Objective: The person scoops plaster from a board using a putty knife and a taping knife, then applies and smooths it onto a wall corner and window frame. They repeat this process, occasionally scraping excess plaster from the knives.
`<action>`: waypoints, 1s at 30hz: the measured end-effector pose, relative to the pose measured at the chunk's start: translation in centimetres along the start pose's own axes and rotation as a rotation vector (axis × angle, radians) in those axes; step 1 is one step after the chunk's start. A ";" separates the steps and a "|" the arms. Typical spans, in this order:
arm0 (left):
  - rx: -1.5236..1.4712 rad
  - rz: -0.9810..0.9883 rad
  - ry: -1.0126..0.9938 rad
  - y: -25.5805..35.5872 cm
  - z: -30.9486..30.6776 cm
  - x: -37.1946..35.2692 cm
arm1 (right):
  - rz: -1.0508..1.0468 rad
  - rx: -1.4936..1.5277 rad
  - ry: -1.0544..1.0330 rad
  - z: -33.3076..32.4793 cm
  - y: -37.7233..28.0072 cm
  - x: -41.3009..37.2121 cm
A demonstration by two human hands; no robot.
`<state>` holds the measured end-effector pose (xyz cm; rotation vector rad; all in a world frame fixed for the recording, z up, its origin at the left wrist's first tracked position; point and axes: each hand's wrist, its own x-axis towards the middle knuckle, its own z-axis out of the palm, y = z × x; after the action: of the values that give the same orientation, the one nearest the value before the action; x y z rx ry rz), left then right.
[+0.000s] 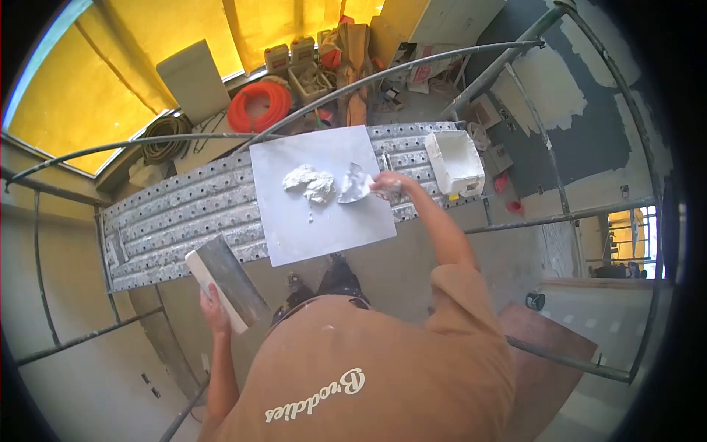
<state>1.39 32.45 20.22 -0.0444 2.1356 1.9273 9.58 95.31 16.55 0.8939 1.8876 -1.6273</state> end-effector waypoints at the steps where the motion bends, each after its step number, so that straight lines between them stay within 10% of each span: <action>1: -0.006 -0.024 -0.001 0.2 0.1 -0.3 | -0.068 -0.105 -0.053 1.0 -1.8 -0.6; 5: -0.036 -0.069 0.046 -0.4 -0.6 -1.8 | -0.251 -0.526 -0.116 0.8 4.2 -3.6; 8: -0.116 -0.041 0.100 -0.9 -0.6 -2.7 | 0.154 0.113 -0.107 4.4 8.6 -7.5; 15: -0.150 -0.092 0.079 -1.9 0.5 -1.1 | -0.061 0.301 -0.067 11.8 1.9 -5.4; 21: -0.124 -0.033 0.071 -1.6 -1.5 0.4 | 0.130 0.299 0.023 14.6 9.5 -11.6; 30: -0.085 0.016 -0.052 0.5 -0.8 2.6 | -0.191 0.638 0.261 19.4 -0.6 2.3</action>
<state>-1.33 32.11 20.27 0.0065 2.0258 2.0050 6.59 76.54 11.93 1.2530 1.6617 -2.3988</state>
